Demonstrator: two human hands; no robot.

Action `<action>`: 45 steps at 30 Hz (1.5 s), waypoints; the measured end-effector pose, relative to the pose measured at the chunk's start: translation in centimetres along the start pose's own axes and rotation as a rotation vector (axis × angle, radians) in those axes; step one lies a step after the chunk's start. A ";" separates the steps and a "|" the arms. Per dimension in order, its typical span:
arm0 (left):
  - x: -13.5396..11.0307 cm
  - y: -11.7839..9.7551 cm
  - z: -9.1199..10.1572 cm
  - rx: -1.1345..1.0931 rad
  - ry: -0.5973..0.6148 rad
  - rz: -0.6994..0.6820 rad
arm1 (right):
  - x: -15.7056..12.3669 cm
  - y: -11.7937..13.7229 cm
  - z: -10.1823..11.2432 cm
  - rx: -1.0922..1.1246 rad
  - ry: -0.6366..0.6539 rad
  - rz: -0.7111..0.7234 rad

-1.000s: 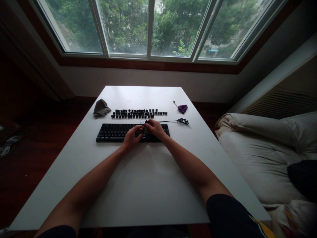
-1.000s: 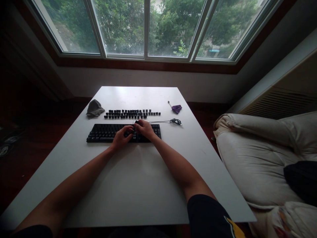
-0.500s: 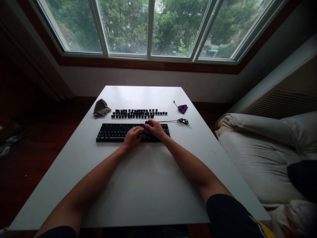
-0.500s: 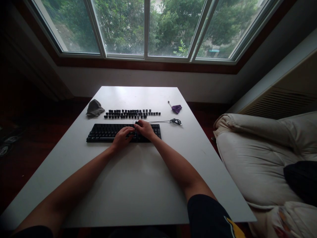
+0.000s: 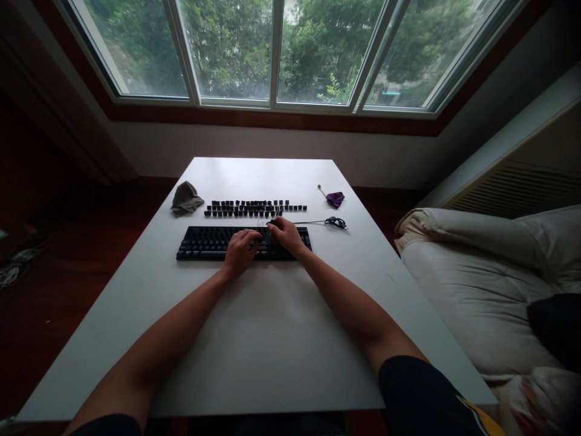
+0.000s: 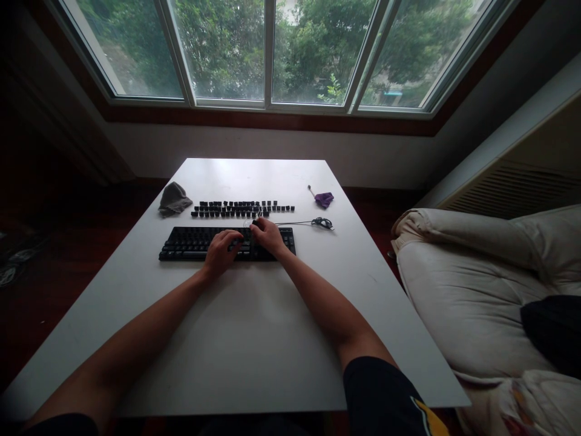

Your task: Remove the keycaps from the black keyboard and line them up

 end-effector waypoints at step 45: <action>0.1 1.1 -1.1 0.059 0.093 0.058 | 7.5 -2.6 8.7 -0.665 -0.128 -0.239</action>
Point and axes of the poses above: each hand's wrist, its own x-axis towards the middle knuckle, its own z-axis out of the back of the hand, y = z × x, the point moved 2 cm from there along x, towards the middle knuckle, and after that the axes turned 7 degrees about x, right-handed, at the moved point
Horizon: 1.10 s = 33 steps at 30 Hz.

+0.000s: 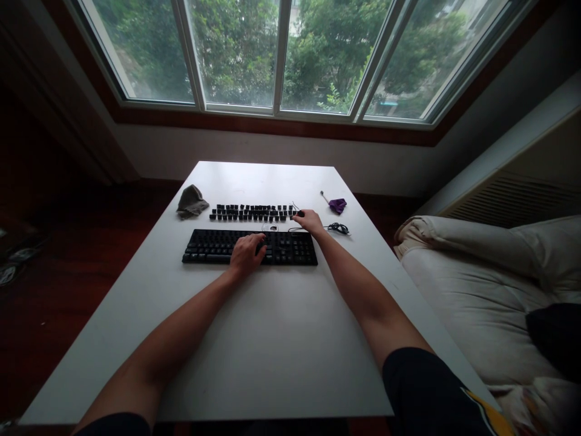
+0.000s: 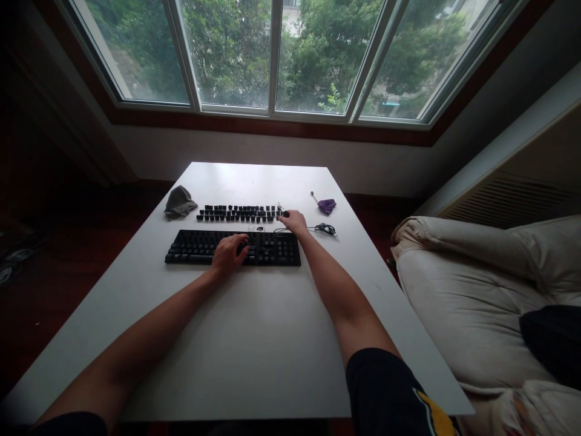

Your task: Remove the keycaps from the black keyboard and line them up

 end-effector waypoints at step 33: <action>-0.1 -1.4 0.6 0.165 0.114 -0.136 | -2.5 1.9 -0.6 0.358 -0.168 0.308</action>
Point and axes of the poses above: each hand's wrist, its own x-axis towards the middle knuckle, its own z-axis out of the back of the hand, y = z × x, the point moved 2 cm from there along x, towards the middle knuckle, and after that the axes turned 7 degrees about x, right-handed, at the moved point
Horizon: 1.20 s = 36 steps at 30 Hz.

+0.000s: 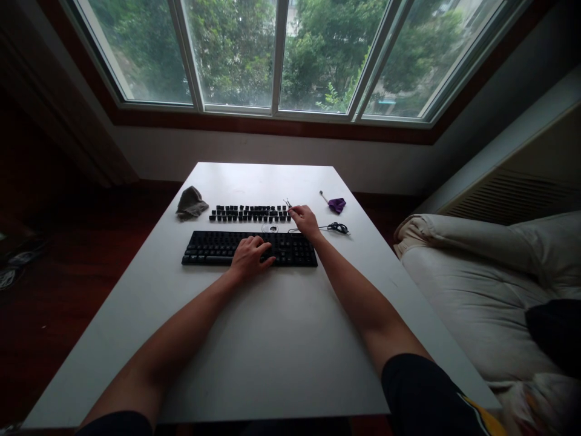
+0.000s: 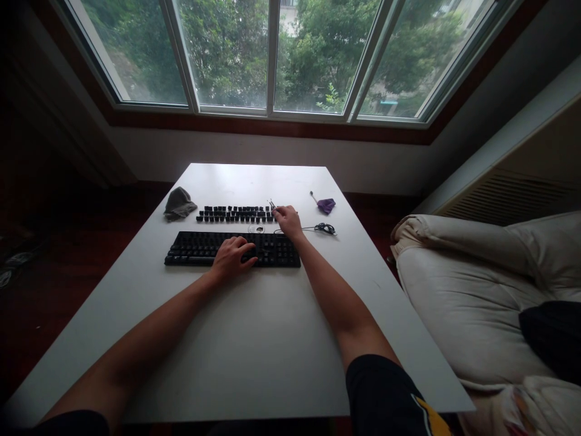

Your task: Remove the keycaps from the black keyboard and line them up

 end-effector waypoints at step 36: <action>0.7 3.0 0.0 -0.089 0.122 -0.016 | -6.1 4.0 -3.1 0.310 0.204 0.091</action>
Point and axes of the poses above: each hand's wrist, its own x-axis towards the middle knuckle, its own z-axis out of the back of the hand, y = z × x, the point moved 2 cm from there along x, towards the middle knuckle, and after that the axes turned 7 degrees about x, right-handed, at the moved point
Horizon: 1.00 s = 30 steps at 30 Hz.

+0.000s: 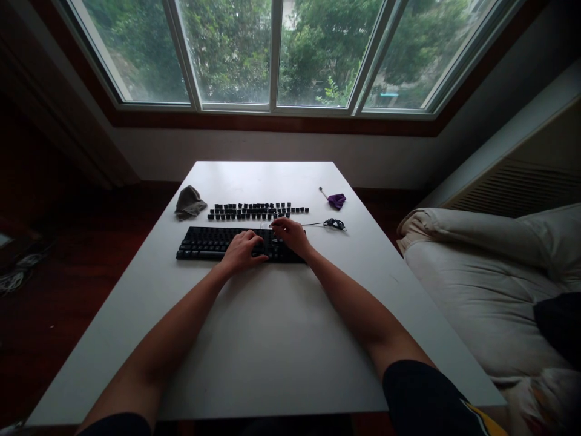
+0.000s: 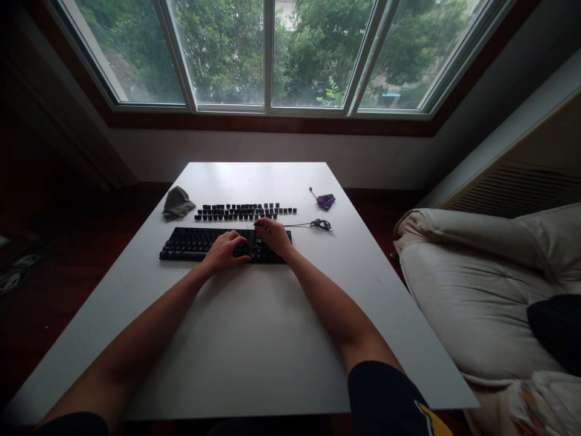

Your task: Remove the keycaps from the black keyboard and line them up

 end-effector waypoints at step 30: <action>-0.1 0.0 0.0 -0.017 -0.013 0.016 | -1.1 0.2 1.1 -0.346 -0.078 0.196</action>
Point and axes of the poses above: each hand's wrist, its own x-axis towards the middle knuckle, its own z-axis out of the back of the hand, y = z × x, the point moved 2 cm from there along x, towards the middle knuckle, and after that the axes turned 7 degrees about x, right-handed, at the moved point
